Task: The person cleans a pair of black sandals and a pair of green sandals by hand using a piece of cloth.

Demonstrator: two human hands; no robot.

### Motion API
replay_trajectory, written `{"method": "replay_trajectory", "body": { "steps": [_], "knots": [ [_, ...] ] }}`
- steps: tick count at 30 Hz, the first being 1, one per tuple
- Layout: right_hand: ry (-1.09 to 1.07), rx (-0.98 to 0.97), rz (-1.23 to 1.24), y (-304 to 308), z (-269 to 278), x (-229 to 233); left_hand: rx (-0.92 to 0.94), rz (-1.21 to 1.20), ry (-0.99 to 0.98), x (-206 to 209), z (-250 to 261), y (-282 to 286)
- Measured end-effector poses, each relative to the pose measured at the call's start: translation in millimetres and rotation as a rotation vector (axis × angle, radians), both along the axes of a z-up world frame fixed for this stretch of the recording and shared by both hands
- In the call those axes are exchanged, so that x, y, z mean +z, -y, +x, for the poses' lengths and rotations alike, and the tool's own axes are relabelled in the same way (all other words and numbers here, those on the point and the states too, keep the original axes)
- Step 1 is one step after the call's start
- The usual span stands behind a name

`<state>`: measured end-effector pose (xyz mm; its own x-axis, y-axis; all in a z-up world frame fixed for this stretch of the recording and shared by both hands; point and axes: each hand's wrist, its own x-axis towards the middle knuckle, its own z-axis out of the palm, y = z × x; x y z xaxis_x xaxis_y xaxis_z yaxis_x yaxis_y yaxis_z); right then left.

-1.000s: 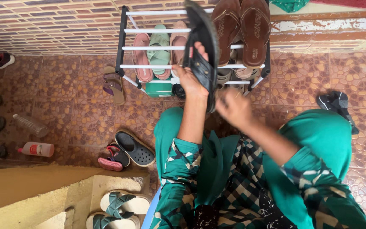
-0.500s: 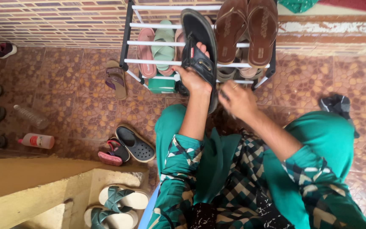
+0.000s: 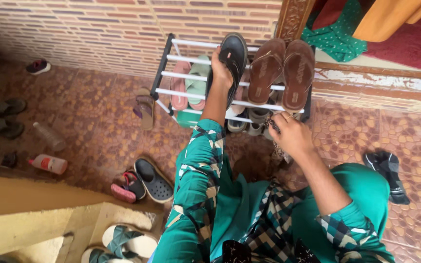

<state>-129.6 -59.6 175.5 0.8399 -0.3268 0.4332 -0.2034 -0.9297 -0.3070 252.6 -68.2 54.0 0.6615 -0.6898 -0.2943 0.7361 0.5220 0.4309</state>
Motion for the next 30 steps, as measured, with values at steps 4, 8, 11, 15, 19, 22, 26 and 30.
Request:
{"method": "replay_trajectory", "body": {
  "steps": [4,8,11,15,19,22,26,30],
  "knots": [
    [0.023,-0.006,-0.005,11.5,6.6,5.0,-0.151,0.408,0.100,-0.8,4.3,-5.8],
    [0.003,-0.016,0.008,11.4,6.6,7.0,-0.057,1.087,0.823,38.2,-38.3,-61.4],
    [0.016,-0.015,-0.016,11.2,2.6,4.4,-0.190,1.505,1.161,88.6,-88.6,-95.7],
    [-0.042,-0.033,-0.038,22.6,3.1,-7.4,-0.425,1.928,1.301,115.7,-143.7,-115.7],
    [0.013,-0.038,-0.009,22.7,-7.8,-1.6,-0.409,1.969,1.274,95.4,-140.0,-123.7],
    [0.101,-0.041,-0.048,14.4,-12.1,11.0,-0.305,1.920,1.308,76.2,-131.0,-124.4],
    [0.124,-0.035,-0.037,9.5,-12.8,19.3,-0.172,1.825,1.351,63.5,-129.1,-119.1],
    [0.093,-0.069,0.006,10.9,-9.2,13.5,-0.137,1.761,1.390,70.8,-142.8,-111.3]
  ]
}}
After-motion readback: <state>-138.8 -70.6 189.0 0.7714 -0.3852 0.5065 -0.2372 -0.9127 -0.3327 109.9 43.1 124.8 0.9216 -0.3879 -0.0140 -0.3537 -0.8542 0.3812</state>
